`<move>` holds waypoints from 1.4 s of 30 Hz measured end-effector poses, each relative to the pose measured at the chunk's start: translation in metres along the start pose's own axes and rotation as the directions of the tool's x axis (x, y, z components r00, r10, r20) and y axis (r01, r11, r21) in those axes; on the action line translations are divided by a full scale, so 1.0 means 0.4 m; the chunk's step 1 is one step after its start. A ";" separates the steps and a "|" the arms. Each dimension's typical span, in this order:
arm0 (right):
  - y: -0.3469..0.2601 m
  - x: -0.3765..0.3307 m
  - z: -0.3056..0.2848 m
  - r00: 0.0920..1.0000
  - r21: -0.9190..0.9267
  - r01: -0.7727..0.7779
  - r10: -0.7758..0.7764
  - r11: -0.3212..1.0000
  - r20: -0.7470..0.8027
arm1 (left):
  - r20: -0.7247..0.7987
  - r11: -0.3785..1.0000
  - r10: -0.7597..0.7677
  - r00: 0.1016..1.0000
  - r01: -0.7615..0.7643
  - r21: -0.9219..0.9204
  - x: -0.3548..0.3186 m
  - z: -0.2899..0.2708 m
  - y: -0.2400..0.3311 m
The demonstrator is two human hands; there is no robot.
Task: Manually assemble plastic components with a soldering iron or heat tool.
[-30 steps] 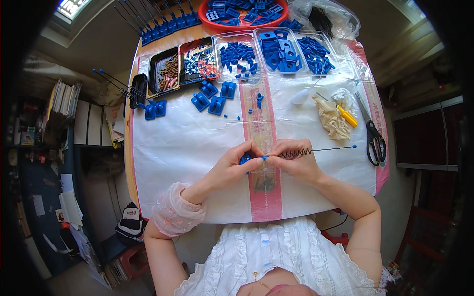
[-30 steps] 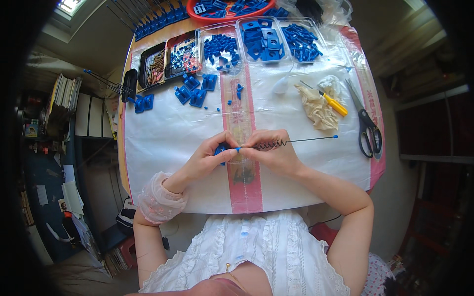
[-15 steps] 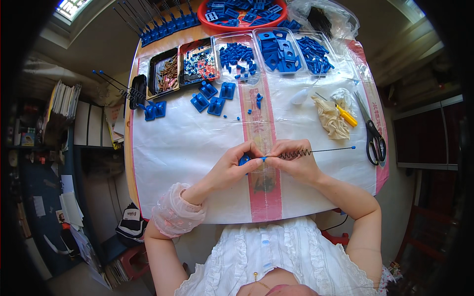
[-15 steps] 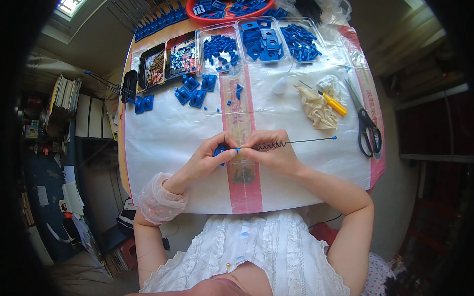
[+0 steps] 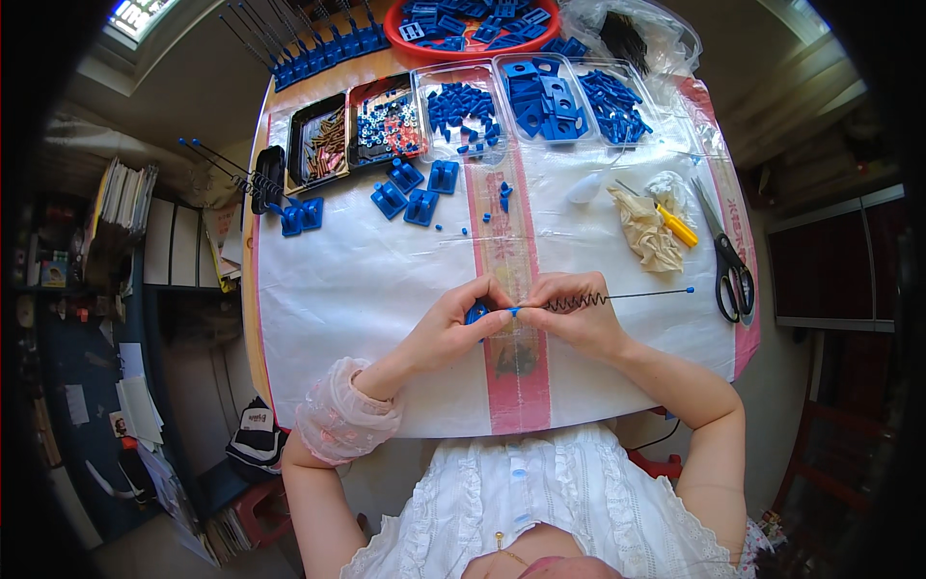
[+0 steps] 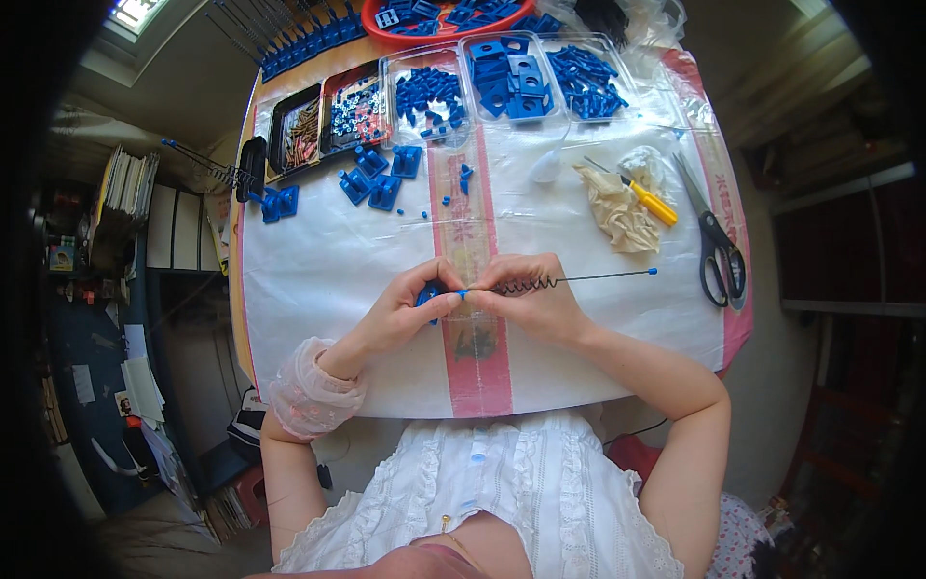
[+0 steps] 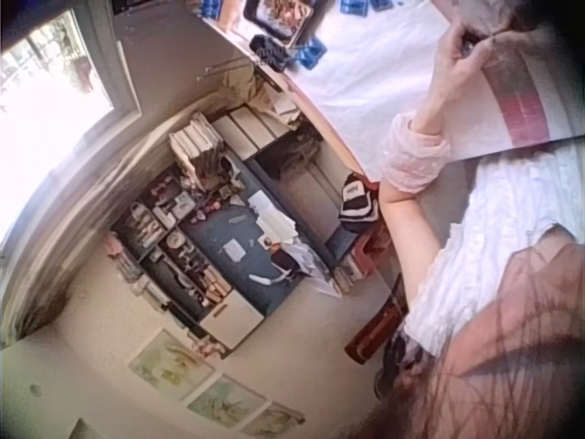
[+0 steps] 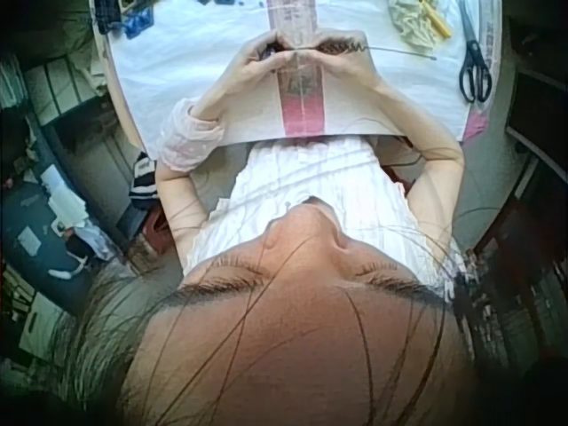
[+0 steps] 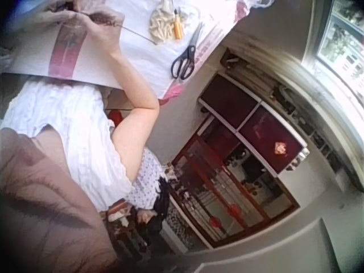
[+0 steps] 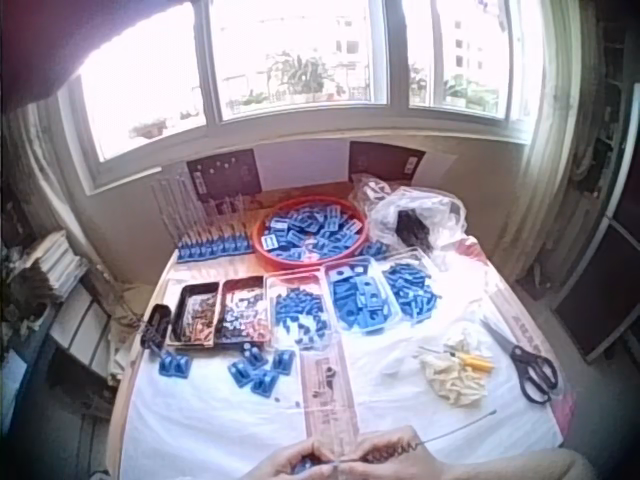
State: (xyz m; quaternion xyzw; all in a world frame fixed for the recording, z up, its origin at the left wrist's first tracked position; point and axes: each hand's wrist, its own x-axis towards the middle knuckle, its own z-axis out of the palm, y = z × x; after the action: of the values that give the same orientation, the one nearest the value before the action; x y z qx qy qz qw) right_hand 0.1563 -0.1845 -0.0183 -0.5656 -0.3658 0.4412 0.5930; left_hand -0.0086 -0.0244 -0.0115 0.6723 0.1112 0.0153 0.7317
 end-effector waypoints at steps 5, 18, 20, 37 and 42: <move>0.000 0.000 -0.001 1.000 0.007 -0.014 0.014 1.000 -0.007 | -0.005 1.000 -0.005 1.000 0.005 -0.004 0.001 0.003 0.003; -0.005 0.001 -0.004 0.999 -0.003 -0.040 0.040 0.999 -0.012 | -0.009 0.999 -0.042 0.999 0.042 0.015 -0.002 0.004 0.009; -0.004 0.002 -0.004 0.999 -0.001 -0.040 0.040 0.999 -0.010 | -0.014 0.999 -0.044 0.999 0.044 0.023 -0.002 0.005 0.009; -0.001 0.000 -0.006 0.998 0.020 -0.066 0.066 0.998 -0.003 | -0.009 0.998 -0.027 1.000 0.028 0.061 -0.001 0.004 0.004; -0.004 0.001 -0.003 0.998 0.013 -0.057 0.058 0.998 -0.015 | -0.023 0.997 -0.014 1.000 0.016 0.073 0.000 0.007 0.001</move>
State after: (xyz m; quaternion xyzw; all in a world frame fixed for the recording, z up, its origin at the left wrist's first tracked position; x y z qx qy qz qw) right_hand 0.1577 -0.1846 -0.0170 -0.5755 -0.3421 0.4561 0.5863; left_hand -0.0080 -0.0271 -0.0109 0.6975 0.1249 0.0134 0.7055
